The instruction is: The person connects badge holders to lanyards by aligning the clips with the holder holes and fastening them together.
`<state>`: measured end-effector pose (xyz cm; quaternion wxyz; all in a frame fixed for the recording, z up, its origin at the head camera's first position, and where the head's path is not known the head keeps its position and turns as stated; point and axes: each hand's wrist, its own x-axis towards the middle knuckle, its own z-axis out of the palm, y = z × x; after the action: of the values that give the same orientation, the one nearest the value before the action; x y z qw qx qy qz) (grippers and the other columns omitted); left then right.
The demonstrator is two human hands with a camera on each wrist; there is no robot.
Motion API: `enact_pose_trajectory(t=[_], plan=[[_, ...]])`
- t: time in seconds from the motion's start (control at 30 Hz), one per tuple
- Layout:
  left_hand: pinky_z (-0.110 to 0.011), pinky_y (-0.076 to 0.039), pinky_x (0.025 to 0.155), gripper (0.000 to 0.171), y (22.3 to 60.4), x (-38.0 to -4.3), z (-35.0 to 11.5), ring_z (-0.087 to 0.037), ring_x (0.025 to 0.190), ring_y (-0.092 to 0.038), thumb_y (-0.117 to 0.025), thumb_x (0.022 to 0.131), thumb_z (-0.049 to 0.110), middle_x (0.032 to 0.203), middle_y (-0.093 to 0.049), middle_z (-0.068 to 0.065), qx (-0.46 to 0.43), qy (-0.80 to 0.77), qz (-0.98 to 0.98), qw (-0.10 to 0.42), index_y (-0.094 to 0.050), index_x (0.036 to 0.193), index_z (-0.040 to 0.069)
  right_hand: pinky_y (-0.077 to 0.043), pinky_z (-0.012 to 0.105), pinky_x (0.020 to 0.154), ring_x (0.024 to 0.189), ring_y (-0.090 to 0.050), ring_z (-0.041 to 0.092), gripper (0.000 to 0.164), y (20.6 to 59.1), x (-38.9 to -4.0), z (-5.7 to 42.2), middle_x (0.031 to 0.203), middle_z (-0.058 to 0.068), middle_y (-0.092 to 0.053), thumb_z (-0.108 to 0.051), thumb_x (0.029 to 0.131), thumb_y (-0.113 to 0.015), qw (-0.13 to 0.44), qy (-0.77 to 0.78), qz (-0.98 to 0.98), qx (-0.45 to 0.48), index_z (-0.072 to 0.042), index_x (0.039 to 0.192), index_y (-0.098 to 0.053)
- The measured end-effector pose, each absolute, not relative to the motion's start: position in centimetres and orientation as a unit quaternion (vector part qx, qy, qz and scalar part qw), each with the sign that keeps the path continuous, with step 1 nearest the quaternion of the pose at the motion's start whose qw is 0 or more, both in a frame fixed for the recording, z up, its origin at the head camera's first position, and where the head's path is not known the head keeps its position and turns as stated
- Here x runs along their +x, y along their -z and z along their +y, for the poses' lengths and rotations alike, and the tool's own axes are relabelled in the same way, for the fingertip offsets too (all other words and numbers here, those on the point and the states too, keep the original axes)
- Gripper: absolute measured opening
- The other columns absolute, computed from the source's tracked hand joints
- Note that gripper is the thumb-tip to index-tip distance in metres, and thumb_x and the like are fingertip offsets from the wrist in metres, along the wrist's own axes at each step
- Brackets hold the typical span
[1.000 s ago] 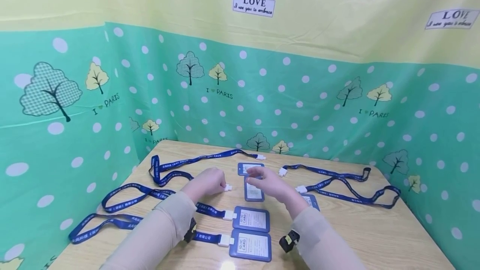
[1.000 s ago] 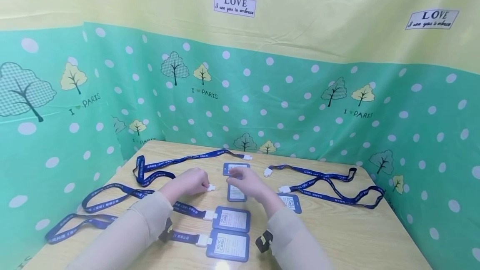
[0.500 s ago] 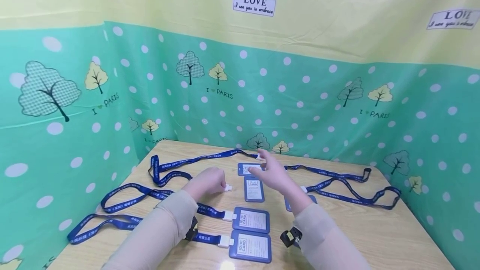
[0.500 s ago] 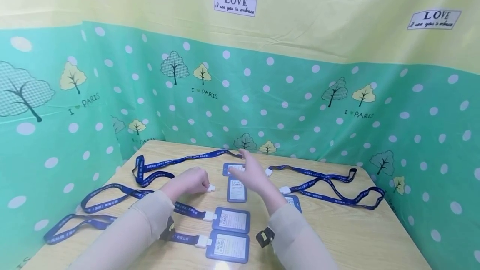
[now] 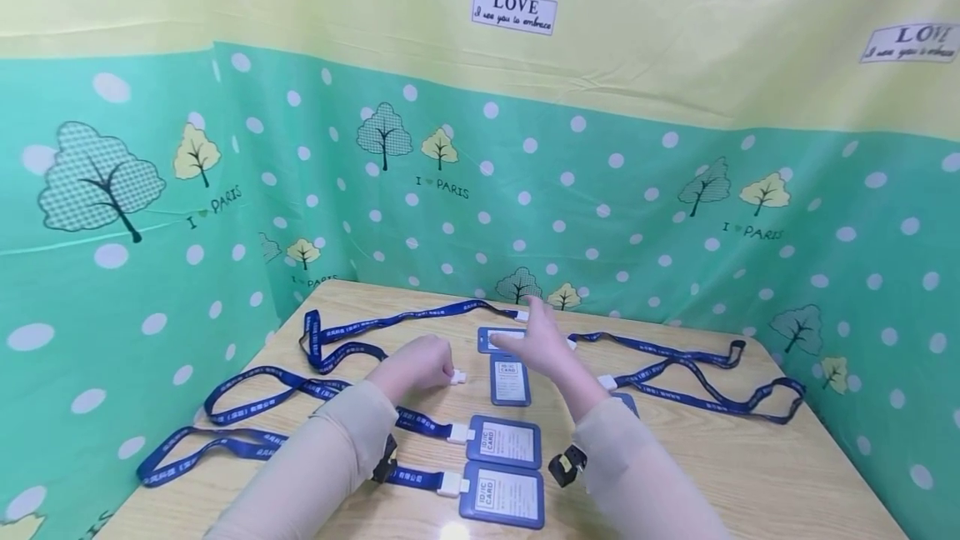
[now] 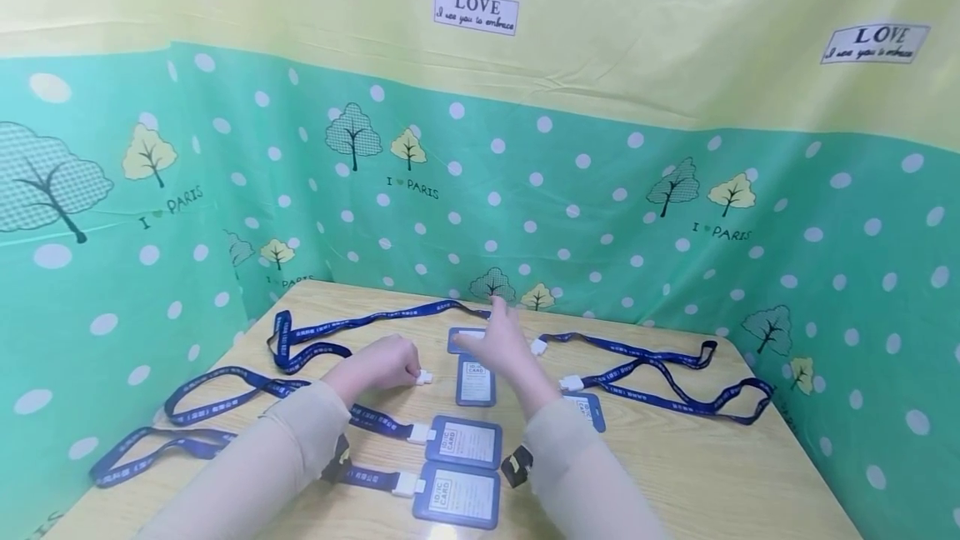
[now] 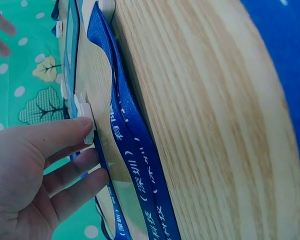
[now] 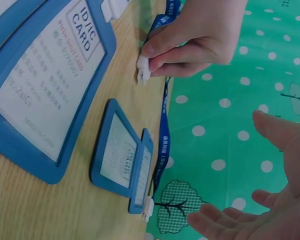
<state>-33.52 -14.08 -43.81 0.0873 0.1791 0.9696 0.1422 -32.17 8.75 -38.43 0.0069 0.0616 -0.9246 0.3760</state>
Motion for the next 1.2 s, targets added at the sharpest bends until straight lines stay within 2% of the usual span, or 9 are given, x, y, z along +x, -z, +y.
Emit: enact_pose_trajectory(t=[0.27, 0.43, 0.67, 0.83, 1.0, 1.2], plan=[[-0.029, -0.048, 0.068, 0.026, 43.6, -33.4, -13.8, -0.013, 0.061, -0.053, -0.075, 0.091, 0.014, 0.071, -0.061, 0.003, 0.176, -0.137, 0.970, 0.099, -0.069, 0.066, 0.018, -0.039, 0.066, 0.106, 0.139, -0.038, 0.050, 0.100, 40.4, -32.6, 8.6, 0.161, 0.028, -0.023, -0.048, 0.084, -0.082, -0.039, -0.324, -0.945, 0.028, -0.007, 0.158, -0.029], [-0.029, -0.049, 0.068, 0.022, 43.3, -33.3, -13.6, -0.013, 0.062, -0.054, -0.075, 0.091, 0.014, 0.071, -0.061, 0.002, 0.171, -0.138, 0.970, 0.106, -0.070, 0.070, 0.017, -0.039, 0.066, 0.107, 0.138, -0.041, 0.048, 0.099, 41.6, -32.8, 8.7, 0.157, 0.027, -0.034, -0.050, 0.082, -0.082, -0.071, -0.277, -0.958, 0.020, -0.006, 0.156, -0.034], [-0.029, -0.050, 0.070, 0.017, 43.6, -33.4, -13.7, -0.014, 0.063, -0.055, -0.074, 0.090, 0.012, 0.071, -0.061, 0.002, 0.169, -0.138, 0.970, 0.106, -0.070, 0.075, 0.017, -0.044, 0.061, 0.104, 0.126, -0.055, 0.041, 0.098, 42.5, -32.6, 8.5, 0.142, 0.023, -0.054, -0.052, 0.077, -0.085, -0.121, -0.222, -0.967, 0.041, -0.002, 0.150, -0.044], [-0.029, -0.049, 0.070, 0.017, 43.5, -33.3, -13.9, -0.014, 0.062, -0.054, -0.074, 0.091, 0.012, 0.070, -0.060, 0.001, 0.173, -0.132, 0.971, 0.104, -0.070, 0.075, 0.017, -0.046, 0.058, 0.103, 0.118, -0.060, 0.037, 0.094, 42.4, -32.1, 8.0, 0.136, 0.023, -0.058, -0.047, 0.077, -0.088, -0.122, -0.209, -0.969, 0.041, 0.001, 0.147, -0.047], [-0.029, -0.049, 0.071, 0.019, 43.3, -33.4, -13.9, -0.014, 0.063, -0.055, -0.073, 0.091, 0.013, 0.071, -0.060, 0.001, 0.172, -0.133, 0.970, 0.104, -0.069, 0.073, 0.017, -0.045, 0.057, 0.105, 0.119, -0.058, 0.037, 0.094, 42.4, -31.9, 7.4, 0.137, 0.023, -0.057, -0.048, 0.078, -0.087, -0.116, -0.193, -0.974, 0.031, 0.001, 0.147, -0.047], [-0.029, -0.049, 0.070, 0.020, 43.5, -33.4, -13.7, -0.014, 0.063, -0.055, -0.074, 0.092, 0.013, 0.071, -0.060, 0.001, 0.169, -0.133, 0.971, 0.109, -0.068, 0.073, 0.017, -0.050, 0.053, 0.099, 0.107, -0.062, 0.032, 0.081, 42.8, -31.9, 7.0, 0.125, 0.017, -0.064, -0.046, 0.075, -0.089, -0.121, -0.155, -0.980, 0.031, -0.002, 0.136, -0.060]])
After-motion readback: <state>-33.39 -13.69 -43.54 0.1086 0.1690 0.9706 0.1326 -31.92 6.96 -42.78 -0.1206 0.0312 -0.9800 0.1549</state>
